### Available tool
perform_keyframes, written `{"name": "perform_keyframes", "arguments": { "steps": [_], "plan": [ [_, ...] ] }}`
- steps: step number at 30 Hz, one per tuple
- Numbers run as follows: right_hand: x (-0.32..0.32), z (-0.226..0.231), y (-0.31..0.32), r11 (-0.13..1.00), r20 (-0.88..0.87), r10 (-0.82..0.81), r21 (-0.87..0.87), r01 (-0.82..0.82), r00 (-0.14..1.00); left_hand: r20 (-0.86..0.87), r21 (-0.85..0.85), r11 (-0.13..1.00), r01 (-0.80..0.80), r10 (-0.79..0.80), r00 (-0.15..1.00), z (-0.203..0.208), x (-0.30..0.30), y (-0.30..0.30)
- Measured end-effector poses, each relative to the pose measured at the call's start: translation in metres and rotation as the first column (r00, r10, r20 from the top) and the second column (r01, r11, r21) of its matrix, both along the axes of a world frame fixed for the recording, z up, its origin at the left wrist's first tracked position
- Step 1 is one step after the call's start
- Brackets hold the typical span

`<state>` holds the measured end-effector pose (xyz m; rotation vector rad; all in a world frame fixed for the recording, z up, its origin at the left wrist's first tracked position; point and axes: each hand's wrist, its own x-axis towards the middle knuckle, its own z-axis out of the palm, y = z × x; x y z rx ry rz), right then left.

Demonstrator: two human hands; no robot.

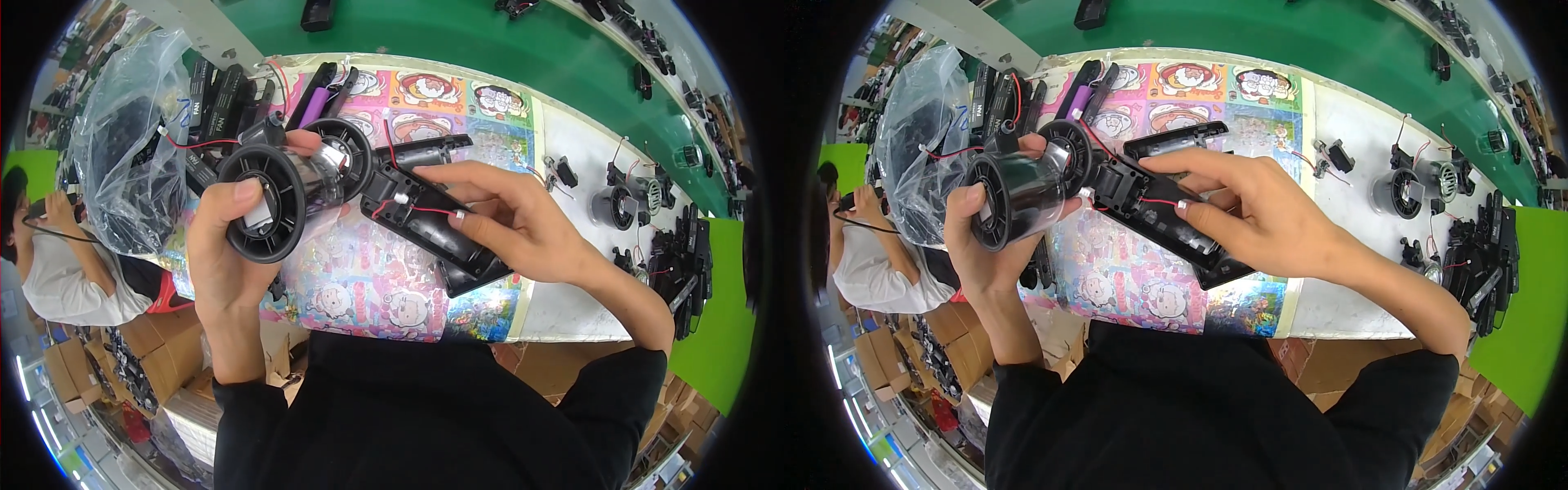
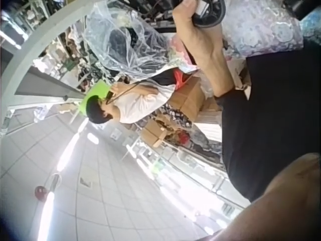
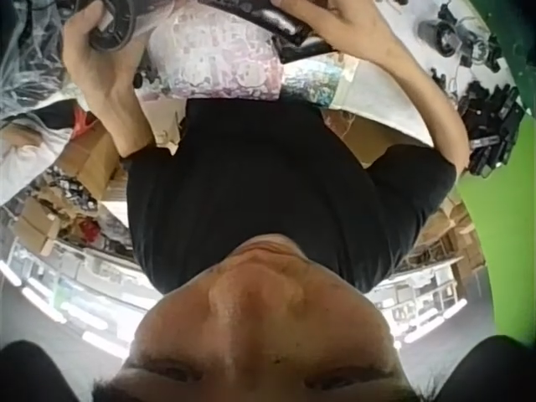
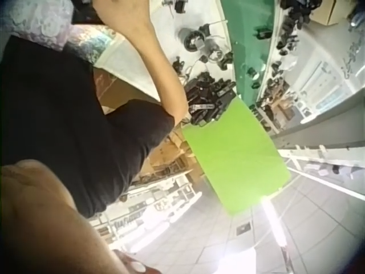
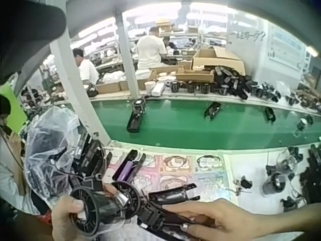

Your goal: The person assembles handheld electronic fans by connecting internal electronic components, motor units, and connecting wires into plastic fan housings and casings. The components are fitted together by hand, with a prying tool used to secure parts into the housing.

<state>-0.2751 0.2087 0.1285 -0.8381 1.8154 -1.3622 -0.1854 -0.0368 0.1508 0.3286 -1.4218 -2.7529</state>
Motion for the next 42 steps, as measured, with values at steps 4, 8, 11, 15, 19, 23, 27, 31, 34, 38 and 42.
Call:
{"name": "perform_keyframes", "arguments": {
  "steps": [4,8,11,15,19,23,27,31,34,38,42],
  "plan": [
    [0.000,0.001,0.003,0.994,0.046,-0.062,-0.085,0.065,0.997,-0.014,-0.024,0.999,0.024,-0.024,1.000,-0.002,0.000,-0.001],
    [-0.001,0.006,0.007,0.994,0.305,-0.016,-0.094,0.047,0.952,-0.017,-0.157,0.984,0.084,-0.088,0.996,-0.006,0.004,-0.003],
    [0.004,0.013,0.011,0.995,0.290,-0.096,0.009,0.098,0.952,0.054,-0.167,0.985,-0.051,0.061,0.997,-0.002,0.001,0.020],
    [0.009,-0.004,0.020,0.997,-0.270,-0.043,0.048,0.058,0.962,-0.317,-0.344,0.939,0.014,-0.130,0.939,-0.026,0.001,0.024],
    [0.018,-0.003,0.019,0.956,0.225,0.087,0.256,-0.145,0.971,0.064,-0.075,0.996,-0.039,0.044,0.997,0.010,-0.004,0.069],
    [0.032,-0.016,0.035,0.985,0.040,-0.159,0.078,0.156,0.986,-0.014,0.465,0.813,0.352,-0.391,0.920,-0.005,-0.018,0.007],
    [0.040,-0.012,0.057,0.944,0.254,-0.323,0.023,0.329,0.911,-0.664,-0.144,0.988,-0.045,-0.063,0.745,-0.031,0.003,0.016],
    [0.051,-0.024,0.072,0.898,0.208,-0.406,-0.093,0.431,0.890,-0.679,-0.080,0.995,0.059,-0.098,0.727,-0.037,-0.004,0.025],
    [0.052,-0.006,0.076,0.887,0.502,-0.390,-0.021,0.461,0.772,-0.694,-0.040,0.989,0.140,-0.128,0.708,-0.044,-0.012,0.033],
    [0.056,-0.012,0.084,0.884,0.528,-0.374,-0.047,0.465,0.763,-0.634,-0.019,0.991,0.131,-0.113,0.765,-0.049,-0.010,0.032],
    [0.058,-0.018,0.086,0.840,0.370,-0.453,-0.126,0.527,0.811,-0.604,0.036,0.998,0.045,-0.014,0.797,-0.051,-0.009,0.034]
  ]
}}
